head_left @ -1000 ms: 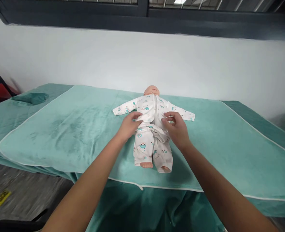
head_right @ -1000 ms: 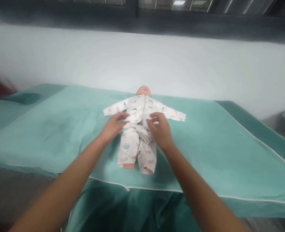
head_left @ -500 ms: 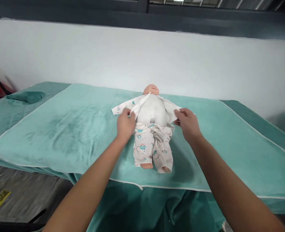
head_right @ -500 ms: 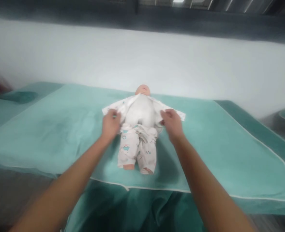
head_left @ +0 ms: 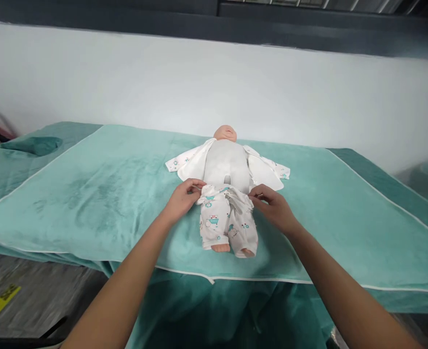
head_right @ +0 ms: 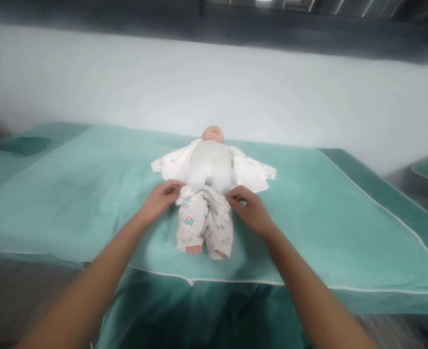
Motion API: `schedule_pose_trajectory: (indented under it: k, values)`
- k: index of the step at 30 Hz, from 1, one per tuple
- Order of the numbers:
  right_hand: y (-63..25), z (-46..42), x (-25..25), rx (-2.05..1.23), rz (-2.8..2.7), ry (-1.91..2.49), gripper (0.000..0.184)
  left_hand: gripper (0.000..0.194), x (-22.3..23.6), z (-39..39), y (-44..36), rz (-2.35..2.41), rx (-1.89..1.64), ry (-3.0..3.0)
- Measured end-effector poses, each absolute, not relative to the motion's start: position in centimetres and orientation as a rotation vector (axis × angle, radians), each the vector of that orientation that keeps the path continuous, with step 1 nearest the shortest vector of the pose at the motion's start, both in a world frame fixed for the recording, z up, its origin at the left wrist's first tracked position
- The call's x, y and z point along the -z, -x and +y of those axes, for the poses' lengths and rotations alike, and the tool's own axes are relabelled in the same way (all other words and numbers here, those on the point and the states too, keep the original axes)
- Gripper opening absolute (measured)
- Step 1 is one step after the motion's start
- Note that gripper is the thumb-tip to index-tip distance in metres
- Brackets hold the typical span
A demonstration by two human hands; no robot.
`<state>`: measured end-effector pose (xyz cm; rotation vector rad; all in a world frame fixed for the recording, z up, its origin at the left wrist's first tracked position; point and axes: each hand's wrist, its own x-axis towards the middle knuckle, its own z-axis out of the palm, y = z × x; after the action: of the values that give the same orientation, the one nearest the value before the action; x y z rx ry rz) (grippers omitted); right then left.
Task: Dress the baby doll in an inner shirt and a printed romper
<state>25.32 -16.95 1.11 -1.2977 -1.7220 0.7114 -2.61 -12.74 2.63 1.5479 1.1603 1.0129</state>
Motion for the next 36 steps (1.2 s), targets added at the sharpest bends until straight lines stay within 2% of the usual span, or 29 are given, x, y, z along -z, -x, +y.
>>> schedule_pose_trajectory:
  k: [4, 8, 13, 18, 26, 30, 36]
  values:
    - [-25.5, -17.5, -1.3, -0.644, -1.863, 1.208, 0.013, 0.030, -2.8, -13.3, 4.0, 1.031, -0.863, -1.578]
    - [-26.2, -17.4, -0.9, -0.637, -1.943, 1.180, 0.017, 0.016, -2.4, -13.3, 4.4, 1.023, -0.869, -1.624]
    - [-27.1, -16.6, -1.8, -0.916, -1.979, 1.257, 0.017, 0.007, -1.8, -13.0, 3.8, 1.007, -0.973, -1.624]
    - [-28.4, -15.5, -2.5, -1.089, -2.019, 1.278, 0.016, 0.017, -1.9, -12.4, 2.5, 0.874, -1.051, -1.471]
    - [-27.7, -12.4, -1.0, -0.813, -1.472, 1.237, 0.021, 0.016, -2.7, -10.2, -0.1, 0.985, -1.294, -1.167]
    - [-27.1, -9.5, -0.9, -0.883, -1.258, 1.194, 0.020, 0.012, -3.9, -9.0, -1.0, 1.163, -1.373, -1.104]
    - [-26.7, -5.1, -1.7, -0.954, -1.237, 0.989, 0.029, 0.010, -4.4, -6.6, -1.8, 1.302, -1.307, -1.070]
